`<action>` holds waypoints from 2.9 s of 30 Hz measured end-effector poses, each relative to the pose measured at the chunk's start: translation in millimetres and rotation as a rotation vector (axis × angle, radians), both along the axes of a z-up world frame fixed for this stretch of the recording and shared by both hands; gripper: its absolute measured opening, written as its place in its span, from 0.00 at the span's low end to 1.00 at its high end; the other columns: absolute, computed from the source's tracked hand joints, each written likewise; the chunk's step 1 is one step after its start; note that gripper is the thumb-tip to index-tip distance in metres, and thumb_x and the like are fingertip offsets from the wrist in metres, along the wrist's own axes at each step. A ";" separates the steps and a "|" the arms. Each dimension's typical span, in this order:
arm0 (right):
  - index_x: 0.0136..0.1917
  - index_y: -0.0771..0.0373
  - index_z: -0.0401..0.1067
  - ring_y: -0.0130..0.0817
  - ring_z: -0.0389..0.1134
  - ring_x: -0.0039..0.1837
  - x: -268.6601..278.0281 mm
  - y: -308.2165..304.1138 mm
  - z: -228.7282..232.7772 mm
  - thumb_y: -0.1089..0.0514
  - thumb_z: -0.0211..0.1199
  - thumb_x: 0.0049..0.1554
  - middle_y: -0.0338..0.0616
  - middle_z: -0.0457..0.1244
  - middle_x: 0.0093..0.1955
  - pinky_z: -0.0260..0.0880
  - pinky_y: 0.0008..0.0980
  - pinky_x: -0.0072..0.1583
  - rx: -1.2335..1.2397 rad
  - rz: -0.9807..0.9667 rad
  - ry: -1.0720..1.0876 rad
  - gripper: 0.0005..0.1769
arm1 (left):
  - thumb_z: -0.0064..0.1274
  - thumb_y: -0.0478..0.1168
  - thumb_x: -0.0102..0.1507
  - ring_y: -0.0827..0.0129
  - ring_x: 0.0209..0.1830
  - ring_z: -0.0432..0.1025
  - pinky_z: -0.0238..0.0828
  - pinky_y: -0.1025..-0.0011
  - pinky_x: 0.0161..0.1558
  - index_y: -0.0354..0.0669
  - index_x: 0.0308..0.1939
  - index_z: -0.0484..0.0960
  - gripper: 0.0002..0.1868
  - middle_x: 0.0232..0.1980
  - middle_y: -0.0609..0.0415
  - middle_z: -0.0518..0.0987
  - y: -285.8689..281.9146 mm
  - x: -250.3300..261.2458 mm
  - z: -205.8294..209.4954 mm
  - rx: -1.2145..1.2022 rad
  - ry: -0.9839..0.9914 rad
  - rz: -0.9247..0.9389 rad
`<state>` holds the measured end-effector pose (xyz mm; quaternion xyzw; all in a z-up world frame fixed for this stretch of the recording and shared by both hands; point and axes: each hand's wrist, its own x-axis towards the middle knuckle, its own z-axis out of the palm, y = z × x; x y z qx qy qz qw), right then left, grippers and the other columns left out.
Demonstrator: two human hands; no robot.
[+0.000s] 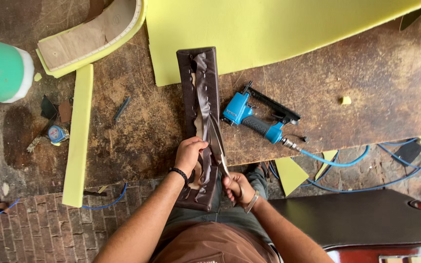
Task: The person cuts a strip of brown fabric with scissors, then wraps and staples it onto a curved wooden frame using a pneumatic staple gun. They fit the covered frame onto a red wooden furniture piece, then continue wrapping and stapling fabric onto a separate flat wooden frame with yellow foam.
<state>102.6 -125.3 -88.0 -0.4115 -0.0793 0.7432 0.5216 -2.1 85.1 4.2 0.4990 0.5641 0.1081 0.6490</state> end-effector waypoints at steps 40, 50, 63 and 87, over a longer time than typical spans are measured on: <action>0.36 0.61 0.68 0.28 0.62 0.30 -63.9 13.6 -4.4 0.36 0.63 0.59 0.38 0.61 0.29 0.62 0.27 0.32 -0.008 -0.216 -0.077 0.26 | 0.55 0.54 0.63 0.70 0.29 0.74 0.75 0.67 0.31 0.47 0.61 0.69 0.27 0.30 0.61 0.77 66.2 -12.7 31.3 0.431 0.172 -0.601; 0.37 0.62 0.67 0.27 0.60 0.31 -111.0 19.5 12.6 0.33 0.61 0.60 0.39 0.59 0.30 0.60 0.25 0.33 0.101 -0.394 0.060 0.30 | 0.61 0.50 0.62 0.67 0.25 0.74 0.69 0.65 0.31 0.43 0.33 0.83 0.15 0.25 0.58 0.79 96.5 29.4 5.4 0.568 0.247 -0.546; 0.34 0.60 0.65 0.26 0.57 0.26 -134.3 65.2 -1.9 0.38 0.71 0.56 0.38 0.57 0.26 0.55 0.24 0.29 0.129 -0.589 -0.178 0.27 | 0.59 0.39 0.61 0.77 0.32 0.73 0.69 0.76 0.38 0.41 0.29 0.85 0.07 0.29 0.63 0.80 90.7 7.3 3.4 0.158 -0.191 -0.583; 0.37 0.61 0.65 0.22 0.55 0.29 -89.9 78.3 25.5 0.33 0.67 0.60 0.36 0.57 0.26 0.52 0.23 0.33 0.286 -0.844 -0.290 0.30 | 0.60 0.38 0.59 0.73 0.30 0.67 0.62 0.74 0.34 0.36 0.25 0.77 0.11 0.30 0.58 0.71 65.4 8.9 8.5 0.361 -0.279 -0.661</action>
